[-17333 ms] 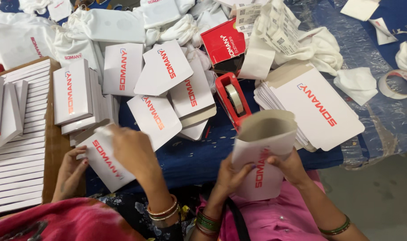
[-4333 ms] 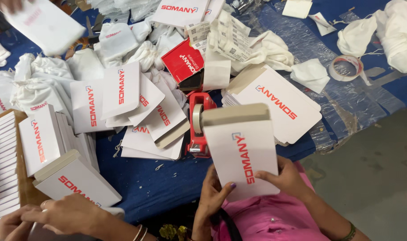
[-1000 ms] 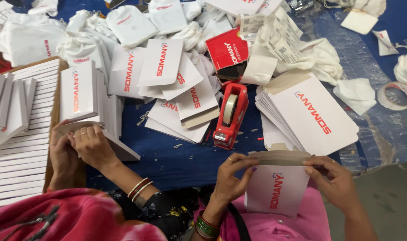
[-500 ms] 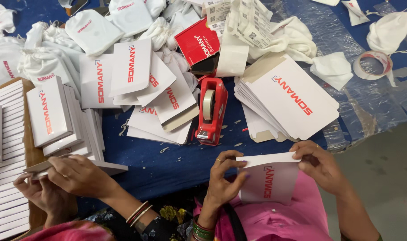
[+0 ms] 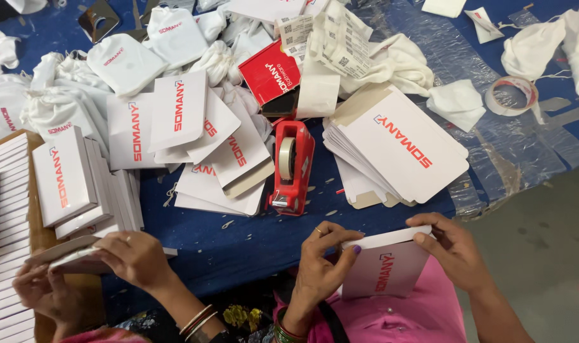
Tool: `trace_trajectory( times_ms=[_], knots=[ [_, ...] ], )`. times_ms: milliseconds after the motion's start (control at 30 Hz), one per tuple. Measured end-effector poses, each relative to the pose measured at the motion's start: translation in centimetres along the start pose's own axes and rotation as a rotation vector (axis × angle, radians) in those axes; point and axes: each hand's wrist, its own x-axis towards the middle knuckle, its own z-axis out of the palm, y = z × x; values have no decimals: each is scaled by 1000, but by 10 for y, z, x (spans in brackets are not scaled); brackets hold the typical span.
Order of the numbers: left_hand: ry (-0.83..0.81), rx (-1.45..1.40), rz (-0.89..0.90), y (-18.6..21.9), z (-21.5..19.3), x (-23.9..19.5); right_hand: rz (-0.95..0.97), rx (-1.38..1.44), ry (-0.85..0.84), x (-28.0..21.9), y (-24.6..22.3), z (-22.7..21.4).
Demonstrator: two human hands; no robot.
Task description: The person folds flat cardboard boxes and places white cloth items inside them, then stacks the packed boxes on a table. The person handles the flat boxes and cloth items by hand, occasionally using a red tape dispenser to secure the packages.
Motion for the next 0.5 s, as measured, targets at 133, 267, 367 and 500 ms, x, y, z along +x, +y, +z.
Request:
trace_trajectory(
  times_ms=[133,267,367,500],
  knots=[
    [17,53,64,8,4,-1,55,-12,-34,4,-1,-8],
    [4,173,97,15,5,6,41,-78,-63,12,-6,-17],
    [8,241,131,15,5,11,67,-84,-59,15,-10,-19],
    [-44,251,110,10,3,17,90,-140,-36,13,-11,-21]
  ],
)
